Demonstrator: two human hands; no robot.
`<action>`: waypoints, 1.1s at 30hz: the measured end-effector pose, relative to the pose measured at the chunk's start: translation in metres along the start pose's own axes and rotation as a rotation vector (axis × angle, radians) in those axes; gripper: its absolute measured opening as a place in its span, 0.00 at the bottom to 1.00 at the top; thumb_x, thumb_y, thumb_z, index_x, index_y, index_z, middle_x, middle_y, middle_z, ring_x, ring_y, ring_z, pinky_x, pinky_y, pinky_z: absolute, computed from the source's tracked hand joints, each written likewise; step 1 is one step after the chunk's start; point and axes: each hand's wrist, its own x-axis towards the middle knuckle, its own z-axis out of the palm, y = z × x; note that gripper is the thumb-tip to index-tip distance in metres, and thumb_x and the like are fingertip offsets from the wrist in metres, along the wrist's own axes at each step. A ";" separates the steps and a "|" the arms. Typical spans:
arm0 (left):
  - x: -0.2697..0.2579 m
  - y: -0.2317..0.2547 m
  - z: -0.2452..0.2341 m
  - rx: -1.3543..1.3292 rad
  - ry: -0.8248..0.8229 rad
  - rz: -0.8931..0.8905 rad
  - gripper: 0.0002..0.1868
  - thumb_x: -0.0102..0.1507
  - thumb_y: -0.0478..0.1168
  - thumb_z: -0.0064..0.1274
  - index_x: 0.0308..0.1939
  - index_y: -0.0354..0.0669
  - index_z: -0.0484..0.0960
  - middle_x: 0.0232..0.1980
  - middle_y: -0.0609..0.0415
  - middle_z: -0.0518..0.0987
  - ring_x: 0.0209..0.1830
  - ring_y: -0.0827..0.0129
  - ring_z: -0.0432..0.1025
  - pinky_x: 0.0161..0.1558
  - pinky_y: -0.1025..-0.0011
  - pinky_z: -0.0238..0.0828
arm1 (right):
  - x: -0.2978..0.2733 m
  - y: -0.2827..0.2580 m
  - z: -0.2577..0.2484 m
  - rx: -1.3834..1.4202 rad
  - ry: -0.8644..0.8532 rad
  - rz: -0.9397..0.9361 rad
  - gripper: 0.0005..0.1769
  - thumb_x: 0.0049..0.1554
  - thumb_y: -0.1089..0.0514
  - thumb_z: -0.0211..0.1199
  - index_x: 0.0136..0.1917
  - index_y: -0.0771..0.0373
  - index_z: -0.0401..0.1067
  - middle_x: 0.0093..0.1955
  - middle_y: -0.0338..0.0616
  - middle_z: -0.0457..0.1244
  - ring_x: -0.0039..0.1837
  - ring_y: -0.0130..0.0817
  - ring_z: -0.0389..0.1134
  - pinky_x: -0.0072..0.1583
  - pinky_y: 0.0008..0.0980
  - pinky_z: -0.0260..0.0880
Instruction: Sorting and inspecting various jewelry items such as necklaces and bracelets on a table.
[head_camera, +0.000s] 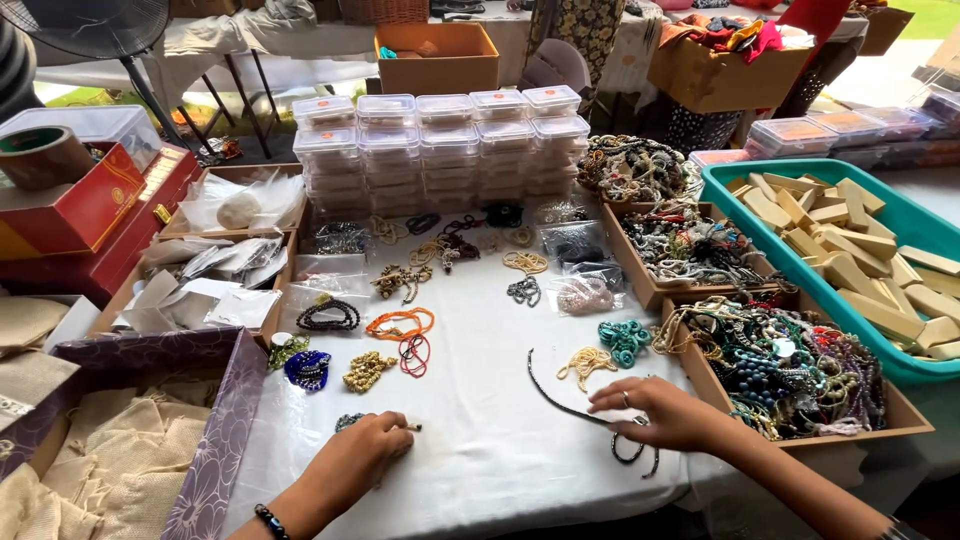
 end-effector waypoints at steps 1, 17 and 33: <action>0.001 0.001 0.002 -0.013 0.047 0.003 0.11 0.61 0.32 0.54 0.47 0.44 0.82 0.57 0.52 0.79 0.53 0.59 0.75 0.54 0.63 0.74 | 0.013 -0.007 -0.004 0.061 0.018 0.082 0.19 0.58 0.52 0.64 0.63 0.54 0.77 0.66 0.43 0.69 0.66 0.40 0.70 0.67 0.37 0.69; 0.118 -0.016 -0.001 0.176 0.067 -0.090 0.13 0.65 0.43 0.56 0.47 0.38 0.81 0.50 0.45 0.78 0.55 0.54 0.73 0.52 0.60 0.76 | 0.044 -0.026 0.007 0.041 -0.172 -0.256 0.16 0.51 0.73 0.59 0.35 0.56 0.81 0.44 0.40 0.70 0.58 0.38 0.68 0.59 0.37 0.69; 0.199 -0.133 0.032 0.037 0.570 -0.360 0.09 0.63 0.36 0.50 0.38 0.43 0.86 0.44 0.40 0.82 0.45 0.45 0.78 0.46 0.53 0.76 | 0.254 0.084 -0.003 -0.265 0.369 0.260 0.20 0.50 0.66 0.63 0.56 0.54 0.80 0.49 0.55 0.70 0.53 0.53 0.72 0.57 0.47 0.72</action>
